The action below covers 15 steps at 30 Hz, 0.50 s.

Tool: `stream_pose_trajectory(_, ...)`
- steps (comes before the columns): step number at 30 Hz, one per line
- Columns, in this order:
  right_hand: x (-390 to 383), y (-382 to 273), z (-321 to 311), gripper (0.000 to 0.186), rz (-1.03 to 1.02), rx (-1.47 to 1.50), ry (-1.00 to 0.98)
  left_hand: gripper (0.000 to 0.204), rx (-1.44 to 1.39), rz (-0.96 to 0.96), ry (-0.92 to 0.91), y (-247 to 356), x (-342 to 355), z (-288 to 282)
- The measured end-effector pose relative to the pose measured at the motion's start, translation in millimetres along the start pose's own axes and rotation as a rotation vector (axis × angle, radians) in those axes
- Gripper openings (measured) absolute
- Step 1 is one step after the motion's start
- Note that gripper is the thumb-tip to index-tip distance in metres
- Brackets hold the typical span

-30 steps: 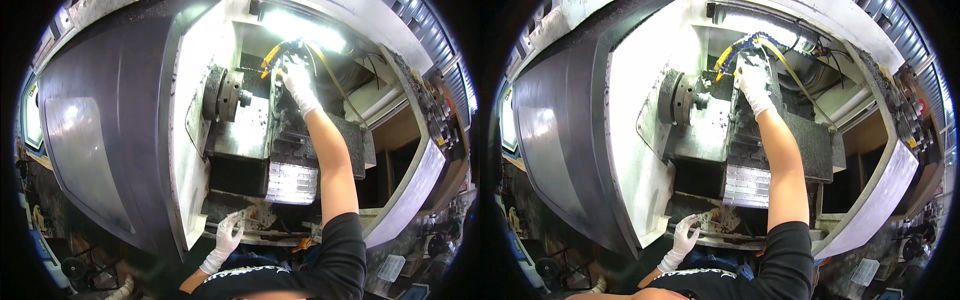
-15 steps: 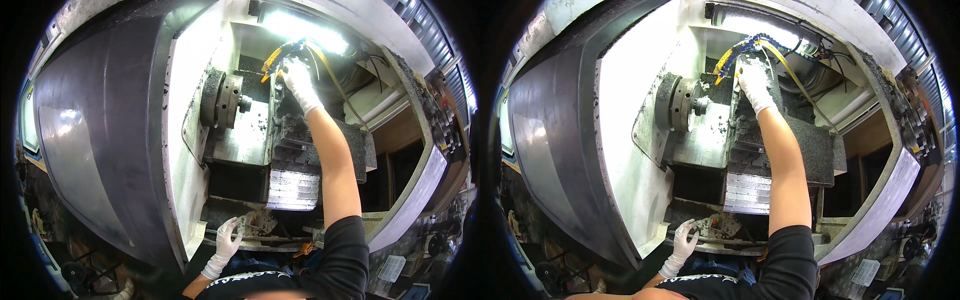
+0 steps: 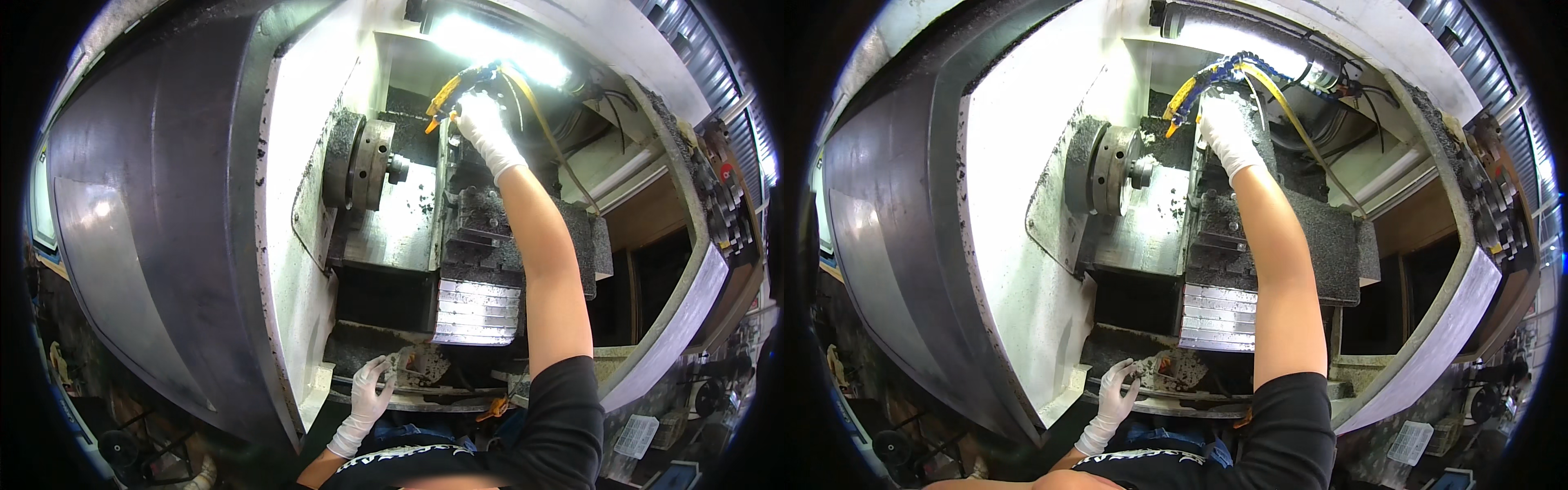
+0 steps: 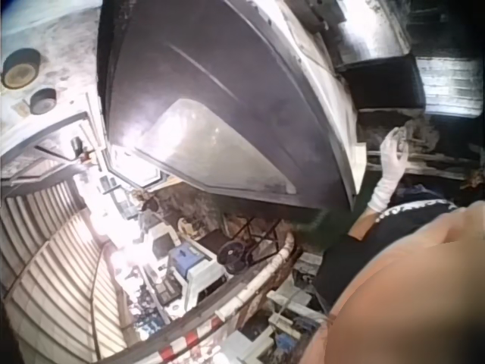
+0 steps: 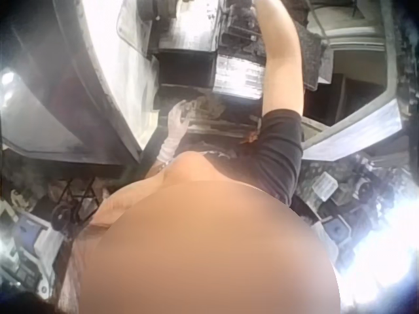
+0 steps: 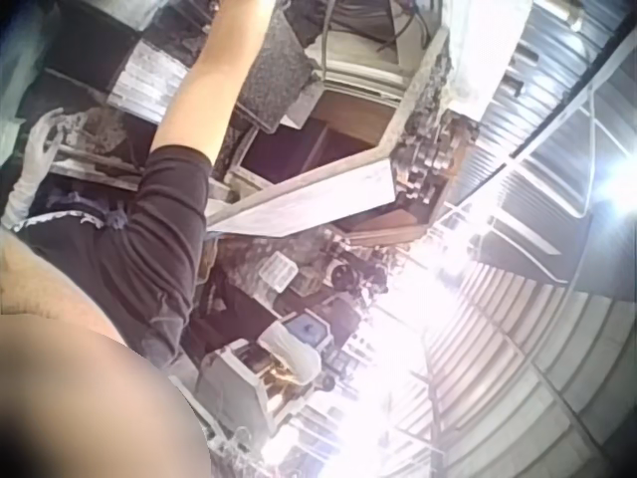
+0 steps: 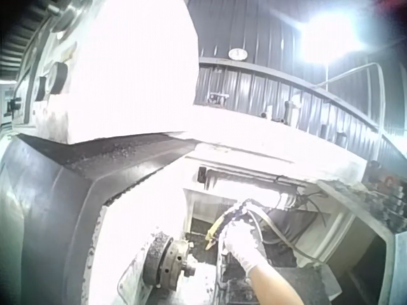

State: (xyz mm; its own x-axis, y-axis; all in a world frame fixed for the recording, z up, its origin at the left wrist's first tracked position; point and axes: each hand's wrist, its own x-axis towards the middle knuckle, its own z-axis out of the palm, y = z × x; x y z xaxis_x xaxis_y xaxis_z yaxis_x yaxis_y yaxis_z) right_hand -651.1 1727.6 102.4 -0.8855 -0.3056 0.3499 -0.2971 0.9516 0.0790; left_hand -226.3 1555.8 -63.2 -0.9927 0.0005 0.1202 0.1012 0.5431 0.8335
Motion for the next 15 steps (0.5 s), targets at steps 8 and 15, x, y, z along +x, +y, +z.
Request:
stream_pose_trajectory(8, 1, 9, -4, 0.025, -0.052, -0.015, -0.095, 0.027, -0.003, 0.005, -0.001, -1, 3, 2)
stream_pose_trajectory(15, -16, 5, -26, 0.024, -0.084, 0.073, -0.149, 0.035, -0.033, 0.005, -0.019, -14, 2, 16)
